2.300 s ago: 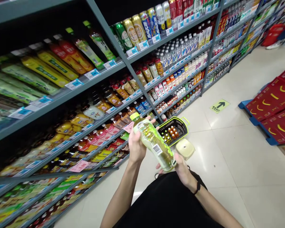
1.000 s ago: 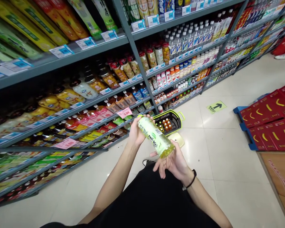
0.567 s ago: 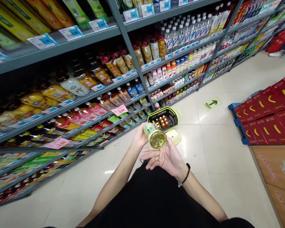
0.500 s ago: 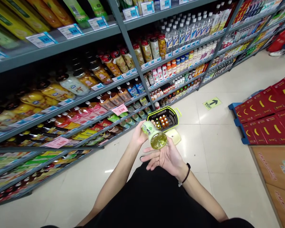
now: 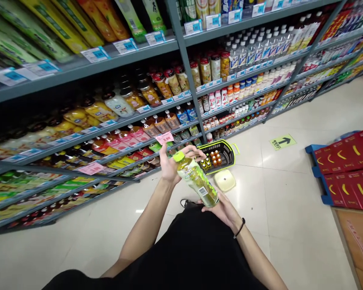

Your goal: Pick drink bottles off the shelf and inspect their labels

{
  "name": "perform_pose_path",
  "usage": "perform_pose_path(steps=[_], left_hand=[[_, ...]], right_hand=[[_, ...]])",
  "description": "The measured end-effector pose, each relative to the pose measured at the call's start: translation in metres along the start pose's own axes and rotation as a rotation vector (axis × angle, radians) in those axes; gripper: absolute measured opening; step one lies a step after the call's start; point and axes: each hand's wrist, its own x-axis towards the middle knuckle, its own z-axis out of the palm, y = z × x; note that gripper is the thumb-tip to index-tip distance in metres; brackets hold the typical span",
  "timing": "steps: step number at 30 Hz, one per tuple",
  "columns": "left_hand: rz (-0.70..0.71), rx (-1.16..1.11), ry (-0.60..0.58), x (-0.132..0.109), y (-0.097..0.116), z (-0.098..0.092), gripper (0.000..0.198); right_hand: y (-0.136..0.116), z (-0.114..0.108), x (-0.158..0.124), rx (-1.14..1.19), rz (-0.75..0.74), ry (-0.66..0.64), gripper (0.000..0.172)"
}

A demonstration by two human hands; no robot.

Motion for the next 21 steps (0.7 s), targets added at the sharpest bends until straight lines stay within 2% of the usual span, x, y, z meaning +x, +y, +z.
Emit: perform_pose_path(steps=[4,9,12,18,21], left_hand=[[-0.020,0.161,-0.182,-0.011,-0.008,0.013,0.097],[-0.086,0.246,-0.288,-0.015,-0.023,0.025,0.101],[-0.117,0.297,-0.339,-0.013,-0.027,0.028,0.101],[-0.167,0.285,-0.302,-0.010,-0.030,0.023,0.081],[-0.151,0.297,-0.296,-0.007,-0.036,0.016,0.074]], right_hand=[[0.002,-0.010,0.007,0.129,0.037,0.080,0.056],[0.003,-0.020,0.011,0.216,0.082,0.123,0.037],[0.004,-0.027,0.009,0.201,0.196,0.032,0.037],[0.014,-0.046,0.011,0.020,0.473,-0.274,0.069],[0.020,-0.058,0.018,-0.001,0.584,-0.433,0.075]])
